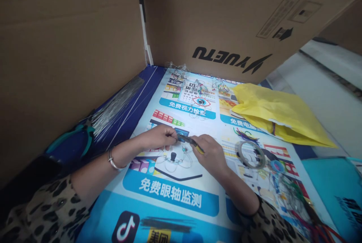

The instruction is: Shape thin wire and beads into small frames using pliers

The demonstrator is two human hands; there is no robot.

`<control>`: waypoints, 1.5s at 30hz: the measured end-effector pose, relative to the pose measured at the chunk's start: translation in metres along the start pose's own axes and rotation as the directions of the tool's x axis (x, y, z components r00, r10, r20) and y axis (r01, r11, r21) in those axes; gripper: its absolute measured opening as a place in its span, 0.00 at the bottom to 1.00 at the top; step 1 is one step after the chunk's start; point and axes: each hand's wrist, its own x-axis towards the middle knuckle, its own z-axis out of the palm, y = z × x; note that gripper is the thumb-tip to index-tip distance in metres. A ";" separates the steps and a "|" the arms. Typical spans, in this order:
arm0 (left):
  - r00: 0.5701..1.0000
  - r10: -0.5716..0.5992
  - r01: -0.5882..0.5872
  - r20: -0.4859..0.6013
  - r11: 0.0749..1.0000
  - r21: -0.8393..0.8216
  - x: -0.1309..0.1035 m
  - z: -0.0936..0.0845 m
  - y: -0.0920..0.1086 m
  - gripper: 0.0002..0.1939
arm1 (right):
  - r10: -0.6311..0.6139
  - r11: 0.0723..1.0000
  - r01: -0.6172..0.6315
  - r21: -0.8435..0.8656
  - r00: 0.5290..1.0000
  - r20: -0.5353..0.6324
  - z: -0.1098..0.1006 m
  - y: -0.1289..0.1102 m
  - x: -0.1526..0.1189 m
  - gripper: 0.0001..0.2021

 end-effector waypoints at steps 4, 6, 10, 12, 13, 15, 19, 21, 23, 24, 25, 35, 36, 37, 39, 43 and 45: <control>1.000 0.021 -0.021 0.003 1.000 -0.013 -0.001 0.000 0.001 0.05 | -0.013 1.000 0.013 -0.018 1.000 0.001 0.000 0.001 0.000 0.10; 1.000 0.019 -0.019 0.000 1.000 -0.021 0.000 0.000 0.002 0.04 | -0.021 0.999 0.021 -0.028 1.000 0.001 0.000 0.000 0.000 0.10; 1.000 -0.012 0.012 -0.007 1.000 -0.028 0.000 0.000 0.001 0.04 | -0.028 0.999 0.028 -0.037 1.000 0.003 -0.002 -0.002 0.000 0.10; 1.000 -0.026 0.026 -0.007 0.999 -0.020 0.000 -0.001 0.001 0.05 | -0.032 0.999 0.032 -0.040 0.999 -0.002 -0.002 -0.003 0.001 0.10; 1.000 -0.031 0.030 -0.008 0.999 -0.012 0.000 -0.001 0.001 0.05 | -0.035 0.999 0.034 -0.042 0.999 -0.006 -0.003 -0.003 0.001 0.10; 0.999 -0.036 0.036 -0.009 0.999 0.009 0.001 -0.001 0.001 0.06 | -0.037 0.998 0.037 -0.051 0.999 -0.013 -0.003 -0.004 0.001 0.10; 1.000 0.000 0.001 -0.011 0.998 0.065 0.001 0.000 0.000 0.06 | -0.045 0.997 0.044 -0.062 0.999 -0.020 -0.002 -0.003 0.001 0.10; 0.999 0.039 -0.037 -0.015 0.996 0.087 0.001 0.000 -0.002 0.05 | -0.046 0.997 0.045 -0.061 0.999 -0.022 -0.002 -0.002 0.000 0.10; 0.998 0.061 -0.059 -0.014 0.992 0.107 0.002 0.000 -0.004 0.04 | -0.044 0.997 0.042 -0.061 0.999 -0.022 -0.001 -0.002 -0.001 0.10; 0.998 0.065 -0.063 -0.009 0.991 0.118 0.002 0.000 -0.005 0.04 | -0.043 0.997 0.041 -0.060 0.999 -0.024 -0.001 -0.001 -0.001 0.10; 0.998 0.069 -0.069 -0.002 0.989 0.131 0.002 0.000 -0.006 0.05 | -0.043 0.997 0.041 -0.059 0.999 -0.027 0.000 -0.001 -0.001 0.10; 0.983 0.181 -0.144 -0.031 0.862 0.486 -0.012 -0.011 0.007 0.09 | -0.033 0.999 0.032 -0.029 0.999 -0.031 -0.001 0.001 -0.003 0.10; 0.980 0.195 -0.136 -0.050 0.826 0.547 -0.015 -0.012 0.008 0.10 | -0.031 0.999 0.030 -0.029 0.999 -0.029 -0.001 0.001 -0.003 0.10; 0.974 0.213 -0.123 -0.079 0.785 0.607 -0.018 -0.012 0.010 0.11 | -0.029 0.999 0.028 -0.029 0.999 -0.030 -0.001 0.001 -0.003 0.10; 0.952 0.264 -0.083 -0.153 0.706 0.703 -0.025 -0.013 0.012 0.12 | -0.024 0.999 0.023 -0.027 0.999 -0.032 0.000 0.001 -0.003 0.10; 0.930 0.345 -0.098 -0.125 0.563 0.821 -0.037 -0.008 0.021 0.08 | -0.021 1.000 0.020 -0.020 0.999 -0.029 0.000 0.001 -0.003 0.10; 0.942 0.334 -0.145 -0.035 0.500 0.854 -0.041 -0.006 0.025 0.09 | -0.022 1.000 0.021 -0.019 0.999 -0.028 0.000 0.001 -0.003 0.10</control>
